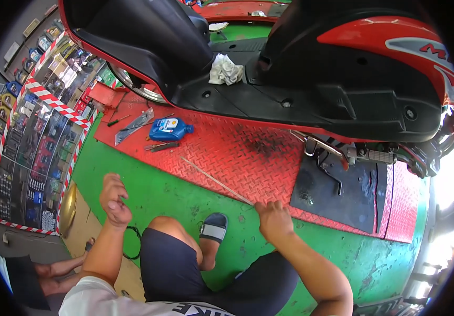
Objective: Loosening and tightening screws on the body and interior compartment of a motorcycle using a screwdriver.
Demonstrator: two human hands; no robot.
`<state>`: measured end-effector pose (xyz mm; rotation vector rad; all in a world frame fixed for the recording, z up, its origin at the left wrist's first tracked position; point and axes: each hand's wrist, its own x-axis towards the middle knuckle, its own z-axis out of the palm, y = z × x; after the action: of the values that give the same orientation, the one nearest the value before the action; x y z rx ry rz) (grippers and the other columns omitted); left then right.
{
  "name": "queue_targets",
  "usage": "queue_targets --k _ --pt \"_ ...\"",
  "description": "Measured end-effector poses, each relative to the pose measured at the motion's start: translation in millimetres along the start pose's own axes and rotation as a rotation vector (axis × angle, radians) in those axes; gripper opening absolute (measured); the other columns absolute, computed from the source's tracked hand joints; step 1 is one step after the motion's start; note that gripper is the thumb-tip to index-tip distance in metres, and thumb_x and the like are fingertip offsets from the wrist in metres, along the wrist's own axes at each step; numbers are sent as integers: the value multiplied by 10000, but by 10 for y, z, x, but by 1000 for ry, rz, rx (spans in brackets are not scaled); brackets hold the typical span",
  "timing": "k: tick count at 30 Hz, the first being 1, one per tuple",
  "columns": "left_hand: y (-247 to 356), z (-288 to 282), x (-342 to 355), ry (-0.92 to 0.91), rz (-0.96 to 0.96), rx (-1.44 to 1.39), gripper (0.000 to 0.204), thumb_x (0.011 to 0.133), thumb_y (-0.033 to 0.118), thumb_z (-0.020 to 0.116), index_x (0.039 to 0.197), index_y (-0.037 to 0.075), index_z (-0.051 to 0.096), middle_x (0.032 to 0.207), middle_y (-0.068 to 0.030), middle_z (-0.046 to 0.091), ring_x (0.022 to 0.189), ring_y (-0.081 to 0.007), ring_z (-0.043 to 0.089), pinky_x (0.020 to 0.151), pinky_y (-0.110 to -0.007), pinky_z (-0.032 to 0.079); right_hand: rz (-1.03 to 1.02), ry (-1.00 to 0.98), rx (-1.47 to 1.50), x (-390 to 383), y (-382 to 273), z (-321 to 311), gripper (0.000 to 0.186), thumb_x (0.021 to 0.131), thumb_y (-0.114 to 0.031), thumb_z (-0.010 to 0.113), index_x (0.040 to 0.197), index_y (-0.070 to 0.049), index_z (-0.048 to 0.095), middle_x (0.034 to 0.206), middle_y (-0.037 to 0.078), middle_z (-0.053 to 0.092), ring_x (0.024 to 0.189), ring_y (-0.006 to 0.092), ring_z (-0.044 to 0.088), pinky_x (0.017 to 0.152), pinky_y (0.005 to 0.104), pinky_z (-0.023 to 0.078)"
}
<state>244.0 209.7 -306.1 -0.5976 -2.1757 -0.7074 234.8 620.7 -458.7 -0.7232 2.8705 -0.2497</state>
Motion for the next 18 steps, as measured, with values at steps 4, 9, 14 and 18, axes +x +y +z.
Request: queue_targets --k 4,9,14,18 --pt "96 -125 -300 -300 -192 62 403 1023 399 581 793 69 603 828 -83 585 788 -286 541 883 -422 494 99 57 -206 613 386 497 307 924 -170 584 1224 -113 618 1080 165 687 1007 351 615 818 459 524" --pt "207 -95 -292 -749 -470 155 257 879 207 780 1097 92 709 1095 -71 669 1010 -304 658 884 -390 543 172 196 -262 1319 525 762 269 945 -191 566 1189 -131 663 1120 167 678 1021 341 601 819 451 509" --pt "269 46 323 -577 -163 132 282 875 170 780 1123 65 696 1162 -91 660 968 -263 663 865 -365 564 268 275 -115 1416 666 967 307 963 -225 550 1221 -130 689 1164 153 658 1021 351 595 828 463 520" --pt "480 -37 1226 -362 88 51 293 870 162 780 1127 57 686 1188 -116 646 933 -254 659 838 -373 573 267 389 -141 1229 587 776 343 940 -210 552 1242 -96 670 1181 165 641 1047 371 585 825 494 526"
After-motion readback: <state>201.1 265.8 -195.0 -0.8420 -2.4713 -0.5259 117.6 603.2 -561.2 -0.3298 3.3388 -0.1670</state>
